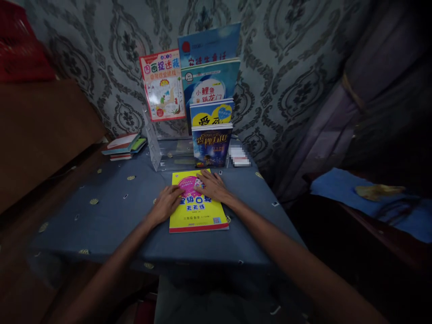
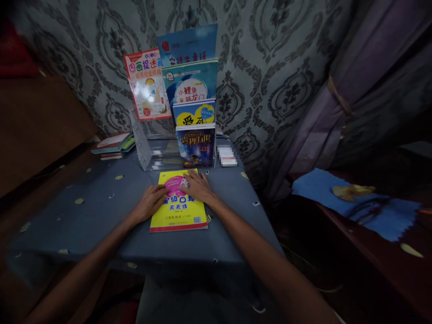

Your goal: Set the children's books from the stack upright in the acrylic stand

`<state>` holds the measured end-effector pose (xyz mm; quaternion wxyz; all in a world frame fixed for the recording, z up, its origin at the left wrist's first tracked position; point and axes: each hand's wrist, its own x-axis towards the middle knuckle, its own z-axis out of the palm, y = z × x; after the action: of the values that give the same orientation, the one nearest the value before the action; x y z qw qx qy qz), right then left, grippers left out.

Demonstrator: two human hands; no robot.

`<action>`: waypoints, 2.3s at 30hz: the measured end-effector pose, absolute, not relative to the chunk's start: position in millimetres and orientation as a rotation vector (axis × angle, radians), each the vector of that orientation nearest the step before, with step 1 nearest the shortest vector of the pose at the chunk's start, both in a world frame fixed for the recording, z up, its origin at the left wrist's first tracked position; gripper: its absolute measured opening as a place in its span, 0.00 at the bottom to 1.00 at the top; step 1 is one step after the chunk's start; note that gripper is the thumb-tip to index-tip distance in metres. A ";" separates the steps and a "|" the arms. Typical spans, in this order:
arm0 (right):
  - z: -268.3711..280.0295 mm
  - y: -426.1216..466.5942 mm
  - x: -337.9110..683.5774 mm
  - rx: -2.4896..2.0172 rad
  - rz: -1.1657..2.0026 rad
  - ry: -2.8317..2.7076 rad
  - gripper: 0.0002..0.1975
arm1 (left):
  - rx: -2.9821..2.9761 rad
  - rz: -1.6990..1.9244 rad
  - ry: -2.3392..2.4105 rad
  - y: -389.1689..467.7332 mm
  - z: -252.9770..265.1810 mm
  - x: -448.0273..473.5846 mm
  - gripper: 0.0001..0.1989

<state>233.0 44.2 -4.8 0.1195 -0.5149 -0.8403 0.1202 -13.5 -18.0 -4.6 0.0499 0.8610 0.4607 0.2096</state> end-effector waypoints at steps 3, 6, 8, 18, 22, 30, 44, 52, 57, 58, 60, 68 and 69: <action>-4.3 48.2 235.4 -1.594 0.332 -2.350 0.31 | 2.582 0.591 1.606 14.1 -7.9 -8.8 0.19; -3.6 50.8 236.2 -1.644 0.305 -2.270 0.29 | 2.511 0.605 1.743 37.9 -9.4 -4.1 0.17; -3.3 52.0 236.3 -1.650 0.289 -2.244 0.30 | 2.486 0.645 1.783 46.3 -10.4 -2.1 0.17; -2.3 57.5 237.6 -1.681 0.294 -2.169 0.31 | 2.478 0.738 1.798 48.3 -14.7 -2.6 0.16; -0.2 54.4 237.8 -1.660 0.296 -2.160 0.29 | 2.415 0.736 1.905 46.7 -16.5 -1.1 0.16; 4.1 47.8 235.6 -1.632 0.309 -2.149 0.27 | 2.146 1.037 1.763 53.7 -14.7 -5.6 0.17; 3.9 47.4 236.6 -1.615 0.362 -2.104 0.26 | 0.652 1.175 1.168 36.8 2.6 21.0 0.10; 4.3 51.8 239.5 -1.569 0.399 -2.046 0.22 | 0.543 1.066 1.182 25.5 19.9 27.9 0.09; 4.7 53.0 241.3 -1.519 0.469 -1.990 0.21 | 0.538 1.067 1.152 19.8 24.0 30.3 0.13; 4.2 53.6 241.6 -1.506 0.488 -1.973 0.21 | 0.541 1.071 1.141 19.2 23.8 30.1 0.15; 2.5 55.3 242.2 -1.475 0.533 -1.933 0.22 | 0.550 1.092 1.125 18.7 22.9 29.8 0.18; -10.4 64.9 238.9 -1.255 0.774 -1.691 0.23 | 0.553 1.209 1.117 18.6 23.6 32.5 0.17; -12.6 65.7 237.4 -1.228 0.809 -1.656 0.23 | 0.550 1.203 1.115 18.1 23.3 32.0 0.18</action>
<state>237.4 65.7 -12.6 0.4468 -0.4961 -0.6689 0.3268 32.0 18.1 23.3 0.6488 0.2419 0.4904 0.5292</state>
